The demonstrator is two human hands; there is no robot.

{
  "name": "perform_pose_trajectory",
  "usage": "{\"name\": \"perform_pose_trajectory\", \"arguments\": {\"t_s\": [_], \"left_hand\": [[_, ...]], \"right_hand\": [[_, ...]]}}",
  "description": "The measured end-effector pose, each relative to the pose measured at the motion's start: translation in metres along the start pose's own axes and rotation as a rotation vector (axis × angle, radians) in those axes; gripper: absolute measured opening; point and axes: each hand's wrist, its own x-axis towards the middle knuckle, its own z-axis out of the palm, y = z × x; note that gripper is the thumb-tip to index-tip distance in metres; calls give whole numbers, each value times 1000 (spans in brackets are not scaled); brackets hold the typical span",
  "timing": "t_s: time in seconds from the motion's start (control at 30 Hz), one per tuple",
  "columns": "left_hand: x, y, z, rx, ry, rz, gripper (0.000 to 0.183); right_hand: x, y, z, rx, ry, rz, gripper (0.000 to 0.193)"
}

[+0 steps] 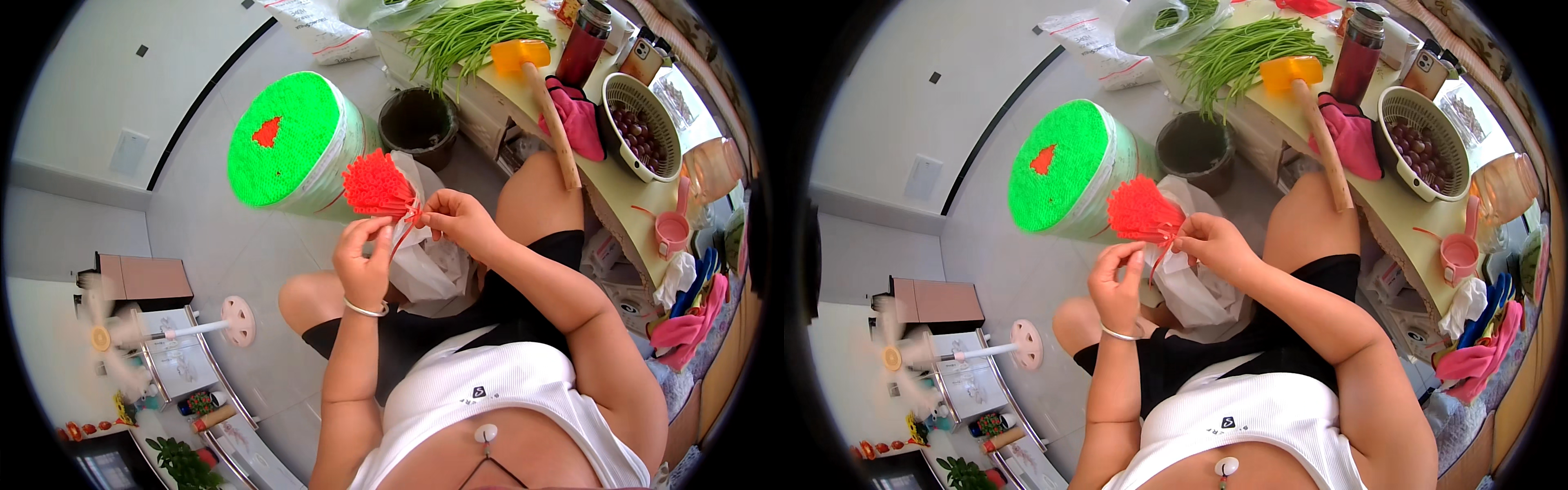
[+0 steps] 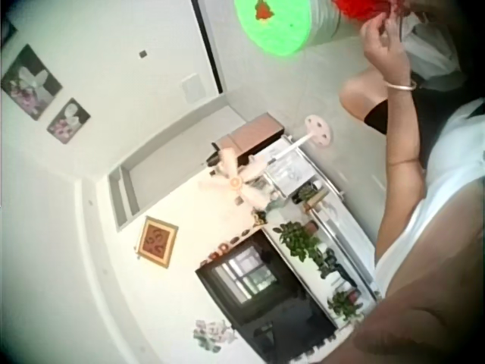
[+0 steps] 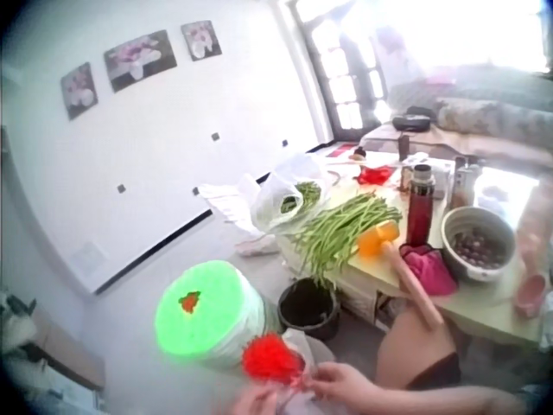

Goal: The person uses a wooden mallet to strike a green circular mold filled with small red components, then removes a red textured object from a white bag and ties it with a thin red string.

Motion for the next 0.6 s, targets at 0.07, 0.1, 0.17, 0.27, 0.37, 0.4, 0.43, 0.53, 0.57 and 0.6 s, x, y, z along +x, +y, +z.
{"name": "perform_pose_trajectory", "arguments": {"t_s": [0.07,0.1,0.17,0.27,0.37,0.4,0.43,0.53,0.57,0.6], "left_hand": [[-3,9,12,-172,-67,-75,11],[-4,11,15,-261,-102,-111,10],[-11,-2,16,-361,-130,-221,11],[-14,-18,21,-272,3,-194,9],[-10,-42,24,-161,93,-109,9],[-9,-54,21,-140,103,-89,9],[-5,-60,19,-203,95,-47,8],[6,-71,16,-314,80,-112,8],[9,-73,14,-326,74,-108,8],[13,-74,12,-349,47,-113,7]], "right_hand": [[-2,4,4,-12,-17,-48,8],[-3,8,5,-19,-18,-74,10],[-5,11,5,-54,-23,-108,12],[-1,20,0,-195,-34,-143,12],[26,58,-19,-316,-51,-114,13],[31,69,-21,-266,-70,-45,13],[32,72,-21,-217,-92,27,14],[35,74,-14,-240,-74,107,15],[38,81,-14,-265,-99,143,16],[42,88,-12,-290,-123,176,17]]}}
